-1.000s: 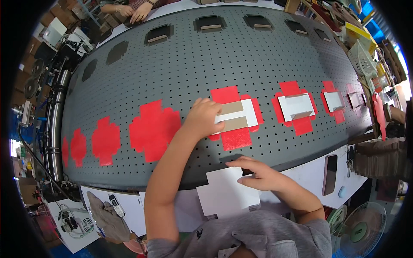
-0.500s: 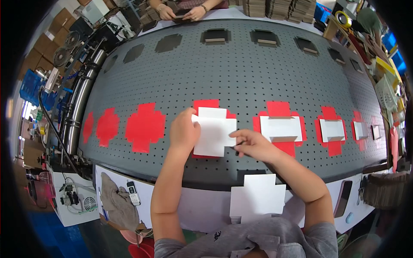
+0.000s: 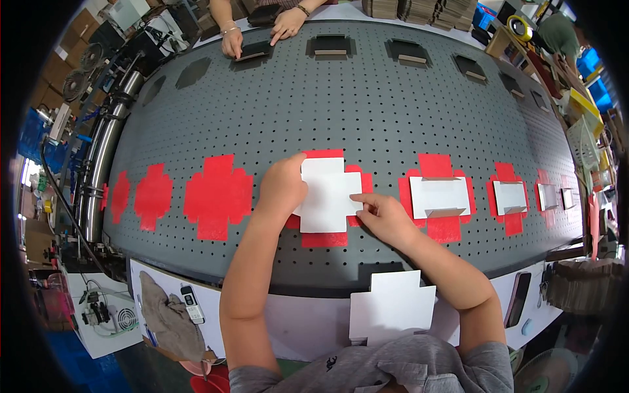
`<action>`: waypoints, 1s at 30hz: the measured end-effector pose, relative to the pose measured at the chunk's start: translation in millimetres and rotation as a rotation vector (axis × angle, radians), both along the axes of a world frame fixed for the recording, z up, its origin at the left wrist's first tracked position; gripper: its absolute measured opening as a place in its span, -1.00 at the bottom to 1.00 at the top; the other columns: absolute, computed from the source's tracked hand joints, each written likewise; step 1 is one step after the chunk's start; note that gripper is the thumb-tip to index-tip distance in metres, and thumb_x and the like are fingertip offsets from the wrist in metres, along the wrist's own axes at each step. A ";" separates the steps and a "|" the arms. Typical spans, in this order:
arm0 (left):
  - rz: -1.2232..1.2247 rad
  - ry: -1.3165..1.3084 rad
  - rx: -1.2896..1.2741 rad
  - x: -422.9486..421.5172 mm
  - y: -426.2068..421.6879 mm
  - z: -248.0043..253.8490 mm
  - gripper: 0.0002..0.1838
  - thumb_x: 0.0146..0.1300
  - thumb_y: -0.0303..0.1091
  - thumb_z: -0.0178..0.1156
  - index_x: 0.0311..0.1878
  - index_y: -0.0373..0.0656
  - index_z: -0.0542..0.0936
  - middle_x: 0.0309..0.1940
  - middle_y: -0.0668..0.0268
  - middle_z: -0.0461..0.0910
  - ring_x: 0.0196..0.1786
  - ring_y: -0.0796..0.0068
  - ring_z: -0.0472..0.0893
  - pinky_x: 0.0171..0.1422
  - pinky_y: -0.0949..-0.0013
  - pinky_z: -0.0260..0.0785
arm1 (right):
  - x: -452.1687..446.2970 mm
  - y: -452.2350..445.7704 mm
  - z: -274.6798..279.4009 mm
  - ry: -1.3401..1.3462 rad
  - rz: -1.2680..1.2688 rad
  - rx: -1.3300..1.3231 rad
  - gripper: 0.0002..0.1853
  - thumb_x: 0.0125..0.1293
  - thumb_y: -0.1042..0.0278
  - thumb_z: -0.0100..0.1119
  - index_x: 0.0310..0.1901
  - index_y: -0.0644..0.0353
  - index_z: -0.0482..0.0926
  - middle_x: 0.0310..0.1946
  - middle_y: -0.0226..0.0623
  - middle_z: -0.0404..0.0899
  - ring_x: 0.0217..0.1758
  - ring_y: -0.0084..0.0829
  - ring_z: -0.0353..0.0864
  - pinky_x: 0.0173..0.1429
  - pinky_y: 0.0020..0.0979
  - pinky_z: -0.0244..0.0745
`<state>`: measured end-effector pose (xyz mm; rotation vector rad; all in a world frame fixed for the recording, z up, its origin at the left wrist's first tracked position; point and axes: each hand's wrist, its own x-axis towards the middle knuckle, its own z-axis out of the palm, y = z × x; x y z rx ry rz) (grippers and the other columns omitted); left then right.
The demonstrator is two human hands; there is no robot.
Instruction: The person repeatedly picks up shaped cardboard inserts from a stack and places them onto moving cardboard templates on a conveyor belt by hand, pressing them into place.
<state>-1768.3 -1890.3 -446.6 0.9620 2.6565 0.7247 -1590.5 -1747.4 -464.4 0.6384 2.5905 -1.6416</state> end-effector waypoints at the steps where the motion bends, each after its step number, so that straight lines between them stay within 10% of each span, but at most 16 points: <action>1: -0.003 -0.003 0.001 -0.7 -0.5 1.0 -0.42 -0.02 -0.64 0.08 0.18 -0.23 0.49 -0.07 -0.02 0.61 0.00 0.04 0.59 0.05 0.14 0.45 | -0.3 -0.6 -0.2 -0.003 -0.003 0.001 -0.66 0.29 0.52 0.12 0.10 0.34 0.54 -0.54 -0.51 0.39 -0.47 -0.70 0.34 -0.33 -0.56 0.38; 19: -0.147 -0.018 -0.017 -5.2 -2.5 -1.1 -0.47 0.01 -0.66 0.06 0.16 -0.28 0.51 -0.13 -0.07 0.58 0.00 0.00 0.56 0.05 0.12 0.44 | 2.9 -3.7 -0.8 -0.075 -0.059 0.026 -0.60 0.21 0.59 0.09 0.11 0.31 0.56 -0.56 -0.52 0.37 -0.51 -0.72 0.32 -0.38 -0.58 0.35; 25: -0.154 -0.017 0.095 -3.4 -7.1 -3.7 -0.79 0.02 -0.60 0.12 -0.21 -0.34 0.54 -0.21 0.10 0.49 -0.07 0.04 0.54 0.00 0.11 0.44 | 3.9 -5.0 -0.6 -0.088 -0.076 0.038 -0.59 0.19 0.59 0.09 0.12 0.29 0.56 -0.57 -0.52 0.36 -0.51 -0.71 0.32 -0.37 -0.57 0.35; 30: -0.550 0.625 -0.011 -5.1 -24.4 -23.2 -0.85 0.02 -0.37 0.26 -0.39 -0.18 0.51 -0.20 0.23 0.43 0.02 0.24 0.42 -0.03 0.21 0.37 | 17.9 -15.5 2.2 0.061 -0.061 0.389 -0.68 0.17 0.53 0.10 -0.02 0.24 0.63 -0.62 -0.30 0.50 -0.56 -0.50 0.47 -0.35 -0.40 0.45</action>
